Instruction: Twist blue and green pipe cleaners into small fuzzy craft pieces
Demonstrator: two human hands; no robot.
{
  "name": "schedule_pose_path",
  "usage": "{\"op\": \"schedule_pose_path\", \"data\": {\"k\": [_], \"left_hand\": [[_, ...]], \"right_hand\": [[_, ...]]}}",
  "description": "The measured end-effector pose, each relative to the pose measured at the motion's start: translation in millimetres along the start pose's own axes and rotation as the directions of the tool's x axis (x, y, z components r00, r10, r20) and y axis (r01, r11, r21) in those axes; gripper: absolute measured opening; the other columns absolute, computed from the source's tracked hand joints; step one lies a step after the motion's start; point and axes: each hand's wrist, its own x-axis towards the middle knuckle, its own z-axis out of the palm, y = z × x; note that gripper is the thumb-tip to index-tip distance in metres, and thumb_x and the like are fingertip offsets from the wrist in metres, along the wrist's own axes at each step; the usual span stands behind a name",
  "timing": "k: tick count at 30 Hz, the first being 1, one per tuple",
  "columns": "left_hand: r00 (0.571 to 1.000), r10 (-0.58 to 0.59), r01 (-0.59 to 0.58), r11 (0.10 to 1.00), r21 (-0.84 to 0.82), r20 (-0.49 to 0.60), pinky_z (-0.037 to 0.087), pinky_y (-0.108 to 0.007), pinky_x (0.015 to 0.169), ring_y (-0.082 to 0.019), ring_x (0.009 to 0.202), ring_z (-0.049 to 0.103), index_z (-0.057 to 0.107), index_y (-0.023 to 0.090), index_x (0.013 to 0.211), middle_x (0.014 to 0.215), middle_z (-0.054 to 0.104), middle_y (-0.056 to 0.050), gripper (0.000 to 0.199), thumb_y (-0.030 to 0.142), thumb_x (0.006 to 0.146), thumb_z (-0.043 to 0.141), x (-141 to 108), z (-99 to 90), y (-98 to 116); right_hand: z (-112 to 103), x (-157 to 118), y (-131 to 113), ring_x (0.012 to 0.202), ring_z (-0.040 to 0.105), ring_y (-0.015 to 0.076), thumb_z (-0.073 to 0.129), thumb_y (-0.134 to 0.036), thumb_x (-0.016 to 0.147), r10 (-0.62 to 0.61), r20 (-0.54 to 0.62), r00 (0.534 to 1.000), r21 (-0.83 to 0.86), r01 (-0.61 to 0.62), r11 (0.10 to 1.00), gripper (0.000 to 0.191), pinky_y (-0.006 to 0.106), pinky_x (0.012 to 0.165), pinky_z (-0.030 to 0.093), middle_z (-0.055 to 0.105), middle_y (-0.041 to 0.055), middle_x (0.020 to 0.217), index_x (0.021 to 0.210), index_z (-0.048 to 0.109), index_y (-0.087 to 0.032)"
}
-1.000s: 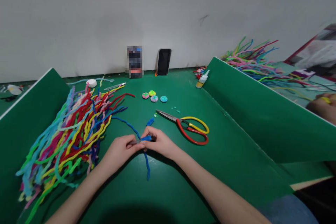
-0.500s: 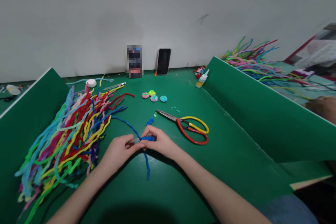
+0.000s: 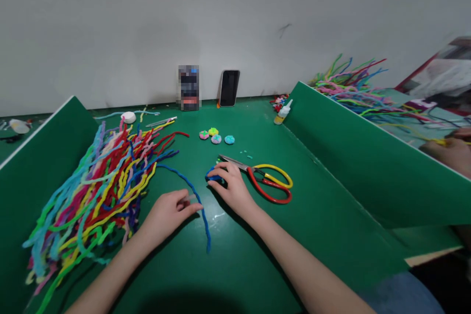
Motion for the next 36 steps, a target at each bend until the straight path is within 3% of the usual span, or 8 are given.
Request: {"op": "schedule_pose_path", "data": {"k": [8,13,16,19,23,27,31,36], "left_hand": [[1.0,-0.001,-0.001,0.998,0.062,0.026,0.021,-0.02,0.047,-0.01,0.049,0.033,0.028,0.019,0.052,0.05,0.032,0.007,0.037,0.049,0.068,0.043,0,0.7,-1],[0.999,0.027,-0.027,1.0,0.015,0.017,0.022,-0.02,0.047,-0.01,0.049,0.034,0.028,0.019,0.052,0.049,0.032,0.007,0.034,0.044,0.072,0.038,-1,-1.0,-1],[0.999,0.03,-0.032,0.994,-0.104,-0.019,0.027,-0.02,0.05,-0.01,0.052,0.037,0.036,0.019,0.057,0.052,0.037,0.006,0.03,0.04,0.077,0.03,-1,-0.7,-4],[0.994,-0.006,-0.023,0.966,-0.256,-0.109,0.032,-0.021,0.056,-0.011,0.058,0.042,0.042,0.019,0.065,0.058,0.042,0.004,0.031,0.039,0.08,0.023,1,1.6,-11],[0.988,-0.049,-0.005,0.936,-0.352,-0.144,0.033,-0.021,0.055,-0.012,0.059,0.042,0.043,0.019,0.07,0.059,0.043,0.004,0.026,0.037,0.079,0.026,5,4.6,-19],[0.988,-0.053,0.002,0.945,-0.326,-0.147,0.032,-0.021,0.053,-0.011,0.054,0.04,0.044,0.019,0.07,0.057,0.042,0.004,0.025,0.036,0.077,0.028,5,3.8,-17],[0.984,-0.035,-0.016,0.959,-0.284,-0.174,0.03,-0.021,0.049,-0.011,0.05,0.037,0.05,0.018,0.082,0.053,0.037,0.005,0.028,0.036,0.077,0.028,4,2.1,-12],[0.971,-0.036,-0.026,0.967,-0.253,-0.238,0.031,-0.021,0.048,-0.012,0.049,0.038,0.05,0.018,0.096,0.055,0.039,0.004,0.035,0.039,0.078,0.029,4,1.0,-8]], "right_hand": [[1,1,0,0.096,0.044,0.0207,0.059,-0.019,0.066,0.004,-0.062,0.998,0.006,-0.004,1.0,0.014,0.039,0.088,0.03,0.052,0.0071,0.093,0.081,0.059,-0.02],[-6,4,-1,0.085,0.049,0.0175,0.047,-0.022,0.073,0.205,-0.243,0.948,0.269,-0.137,0.953,0.013,0.033,0.077,0.037,0.054,0.0053,0.086,0.084,0.053,-0.019],[-5,2,-5,0.068,0.05,0.014,0.042,-0.022,0.075,0.298,-0.195,0.934,0.383,-0.208,0.9,0.012,0.026,0.063,0.04,0.054,0.0028,0.077,0.084,0.05,-0.018],[1,-5,-16,0.063,0.049,0.0133,0.042,-0.019,0.076,0.15,0.013,0.989,0.243,-0.149,0.958,0.011,0.025,0.06,0.038,0.055,0.0016,0.069,0.075,0.052,-0.018],[12,-18,-33,0.071,0.049,0.0175,0.05,-0.025,0.074,-0.075,0.269,0.96,-0.072,0.097,0.993,0.013,0.028,0.065,0.038,0.056,0.0045,0.074,0.082,0.055,-0.017],[15,-23,-38,0.078,0.048,0.0197,0.048,-0.02,0.074,-0.062,0.274,0.96,-0.279,0.141,0.95,0.016,0.029,0.068,0.039,0.055,0.0077,0.081,0.088,0.054,-0.015],[13,-18,-34,0.076,0.05,0.0194,0.04,-0.007,0.072,0.006,0.261,0.965,-0.378,0.096,0.921,0.021,0.03,0.069,0.04,0.057,0.0087,0.08,0.087,0.053,-0.014],[9,-13,-30,0.077,0.051,0.0211,0.039,-0.005,0.071,0.081,0.266,0.961,-0.447,0.049,0.893,0.024,0.03,0.07,0.04,0.058,0.0106,0.081,0.088,0.054,-0.012]]}}
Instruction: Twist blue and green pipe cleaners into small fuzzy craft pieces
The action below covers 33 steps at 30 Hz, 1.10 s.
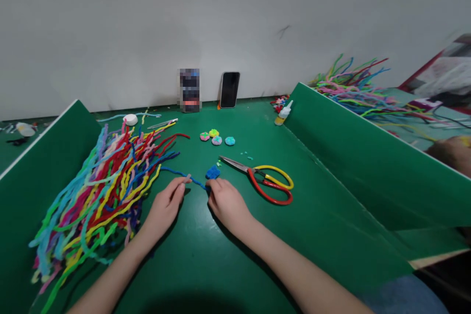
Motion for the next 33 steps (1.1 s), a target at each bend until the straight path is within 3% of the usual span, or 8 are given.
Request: {"op": "schedule_pose_path", "data": {"k": [4,9,17,23,29,33], "left_hand": [[1.0,-0.012,0.012,1.0,0.007,-0.012,0.03,-0.021,0.047,-0.012,0.049,0.039,0.049,0.019,0.094,0.053,0.039,0.005,0.033,0.038,0.077,0.029,1,0.6,-3],[0.991,-0.079,0.081,0.996,0.021,-0.113,0.031,-0.02,0.048,-0.011,0.049,0.041,0.042,0.021,0.081,0.055,0.039,0.006,0.02,0.034,0.077,0.027,0,-0.8,-7],[0.988,-0.073,0.081,0.996,0.05,-0.135,0.03,-0.021,0.047,-0.011,0.048,0.041,0.039,0.021,0.079,0.054,0.038,0.006,0.016,0.032,0.075,0.028,1,-0.9,-2],[0.992,-0.056,0.063,0.996,0.058,-0.111,0.032,-0.021,0.049,-0.011,0.048,0.041,0.04,0.02,0.079,0.053,0.038,0.006,0.017,0.031,0.074,0.029,1,-1.7,-4],[0.995,-0.057,0.063,0.996,0.07,-0.086,0.031,-0.021,0.047,-0.012,0.047,0.041,0.046,0.019,0.083,0.051,0.039,0.006,0.024,0.035,0.074,0.031,1,-2.1,-4],[0.997,-0.023,0.025,0.999,0.031,-0.08,0.034,-0.021,0.05,-0.012,0.051,0.045,0.052,0.018,0.084,0.054,0.046,0.004,0.027,0.036,0.071,0.037,1,-2.1,-4]], "right_hand": [[-3,1,3,0.079,0.051,0.0208,0.039,-0.004,0.07,0.03,-0.001,1.0,0.046,-0.03,0.998,0.027,0.03,0.071,0.04,0.059,0.0102,0.084,0.092,0.054,-0.011],[-6,1,5,0.08,0.051,0.0197,0.041,-0.006,0.071,0.044,-0.021,0.999,0.1,-0.041,0.994,0.027,0.028,0.073,0.04,0.059,0.0087,0.084,0.093,0.054,-0.012],[-9,3,6,0.077,0.052,0.0202,0.04,-0.014,0.077,0.052,0.034,0.998,-0.045,-0.05,0.998,0.017,0.027,0.066,0.039,0.058,0.0088,0.081,0.08,0.057,-0.015],[-8,4,9,0.077,0.052,0.0199,0.039,-0.013,0.075,0.126,-0.029,0.992,-0.064,-0.127,0.99,0.014,0.026,0.062,0.037,0.057,0.008,0.078,0.077,0.053,-0.014],[-10,6,14,0.058,0.051,0.0161,0.03,-0.017,0.08,0.255,-0.067,0.965,0.283,-0.226,0.932,0.018,0.024,0.053,0.034,0.055,0.0039,0.067,0.083,0.047,-0.016],[-8,8,21,0.059,0.049,0.0145,0.028,-0.019,0.079,0.293,-0.193,0.936,0.582,-0.132,0.803,0.021,0.024,0.056,0.037,0.054,0.0033,0.069,0.088,0.047,-0.016]]}}
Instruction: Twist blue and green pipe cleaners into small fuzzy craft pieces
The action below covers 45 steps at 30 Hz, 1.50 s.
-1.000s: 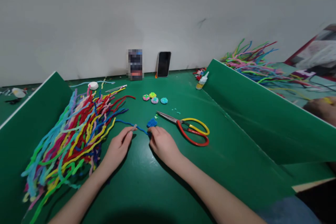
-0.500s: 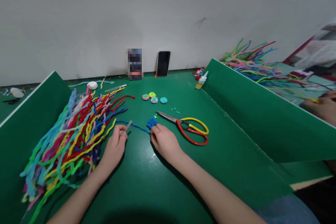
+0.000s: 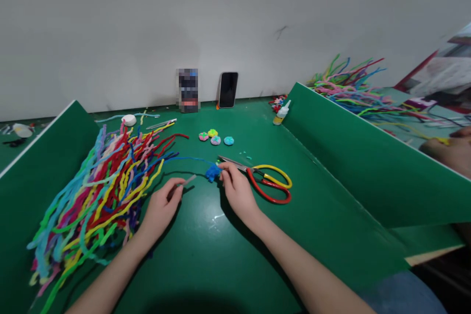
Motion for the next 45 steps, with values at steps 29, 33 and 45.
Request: {"op": "schedule_pose_path", "data": {"k": [29,33,45], "left_hand": [[0.974,0.027,-0.057,0.99,0.128,0.224,0.036,-0.022,0.056,-0.013,0.059,0.048,0.057,0.017,0.08,0.068,0.056,0.0,0.031,0.034,0.073,0.032,3,-7.8,8],[0.977,0.035,-0.066,0.988,0.138,0.21,0.036,-0.021,0.054,-0.012,0.056,0.048,0.056,0.019,0.082,0.066,0.057,0.001,0.028,0.033,0.074,0.033,1,-6.2,7],[0.973,0.122,-0.141,0.986,0.09,0.195,0.039,-0.022,0.061,-0.014,0.065,0.052,0.056,0.018,0.074,0.071,0.059,-0.002,0.033,0.035,0.079,0.028,-4,-3.2,11]], "right_hand": [[-23,20,5,0.044,0.041,0.0036,0.068,-0.028,0.047,0.414,0.209,0.886,0.866,-0.365,0.343,0.024,0.015,0.046,0.034,0.047,-0.0077,0.046,0.063,0.053,-0.017],[-18,16,1,0.044,0.042,0.0032,0.067,-0.031,0.05,0.35,0.234,0.907,0.815,-0.379,0.438,0.025,0.016,0.046,0.033,0.05,-0.0069,0.049,0.064,0.052,-0.016],[-14,12,-2,0.043,0.042,0.0052,0.061,-0.035,0.059,0.201,0.255,0.946,0.693,-0.323,0.644,0.026,0.019,0.046,0.032,0.051,-0.0057,0.05,0.057,0.042,-0.017]]}}
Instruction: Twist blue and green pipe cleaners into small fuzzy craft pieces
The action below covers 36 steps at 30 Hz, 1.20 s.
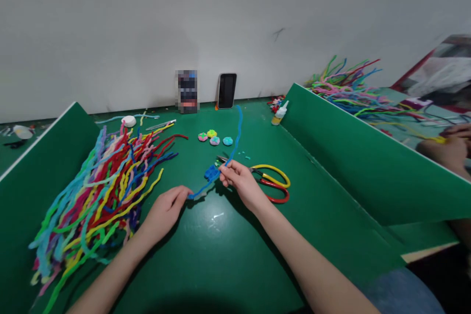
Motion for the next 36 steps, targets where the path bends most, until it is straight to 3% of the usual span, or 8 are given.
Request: {"op": "schedule_pose_path", "data": {"k": [9,17,21,26,29,36], "left_hand": [[0.993,-0.015,0.024,0.997,-0.078,0.117,0.037,-0.02,0.06,-0.013,0.065,0.05,0.054,0.017,0.071,0.067,0.056,0.001,0.025,0.036,0.075,0.039,-1,1.6,4],[0.996,-0.077,0.074,0.994,-0.082,-0.039,0.036,-0.02,0.052,-0.011,0.054,0.045,0.051,0.018,0.066,0.056,0.048,0.003,0.027,0.037,0.074,0.034,-1,3.6,3],[0.995,-0.005,0.006,1.0,0.004,-0.099,0.039,-0.021,0.056,-0.012,0.058,0.049,0.051,0.018,0.071,0.06,0.052,0.002,0.026,0.035,0.077,0.032,-4,7.8,2],[0.99,0.094,-0.087,0.994,0.072,-0.103,0.042,-0.024,0.064,-0.014,0.066,0.053,0.053,0.018,0.08,0.071,0.058,-0.002,0.025,0.029,0.079,0.03,-8,14.5,0],[0.986,0.118,-0.11,0.992,0.069,-0.116,0.043,-0.024,0.065,-0.014,0.067,0.054,0.053,0.019,0.083,0.075,0.059,-0.003,0.025,0.027,0.079,0.03,-8,16.5,-2],[0.987,0.147,-0.145,0.988,0.048,-0.059,0.043,-0.023,0.062,-0.013,0.066,0.053,0.054,0.019,0.09,0.073,0.057,-0.002,0.027,0.022,0.079,0.029,-6,14.4,-7]], "right_hand": [[2,-1,0,0.044,0.042,0.0059,0.06,-0.036,0.06,-0.045,0.031,0.999,-0.09,0.048,0.995,0.023,0.02,0.048,0.035,0.05,-0.0059,0.049,0.059,0.045,-0.018],[1,-1,1,0.045,0.043,0.0063,0.058,-0.035,0.062,-0.073,0.008,0.997,-0.051,0.073,0.996,0.02,0.021,0.049,0.035,0.05,-0.0052,0.051,0.063,0.049,-0.018],[1,-4,-2,0.045,0.043,0.0061,0.058,-0.036,0.063,-0.036,0.093,0.995,-0.036,0.039,0.999,0.019,0.02,0.048,0.035,0.05,-0.0058,0.052,0.066,0.049,-0.019],[11,-13,-2,0.047,0.046,0.0066,0.058,-0.028,0.064,0.092,0.316,0.944,-0.242,-0.014,0.97,0.012,0.02,0.048,0.036,0.052,-0.0041,0.055,0.066,0.055,-0.017],[18,-17,1,0.049,0.048,0.0077,0.057,-0.024,0.063,0.14,0.32,0.937,-0.279,-0.048,0.959,0.008,0.021,0.05,0.039,0.054,-0.0034,0.055,0.065,0.056,-0.017],[18,-17,6,0.053,0.051,0.009,0.053,-0.027,0.067,0.086,0.322,0.943,-0.224,-0.013,0.975,0.009,0.023,0.055,0.042,0.054,-0.0035,0.056,0.066,0.053,-0.018]]}}
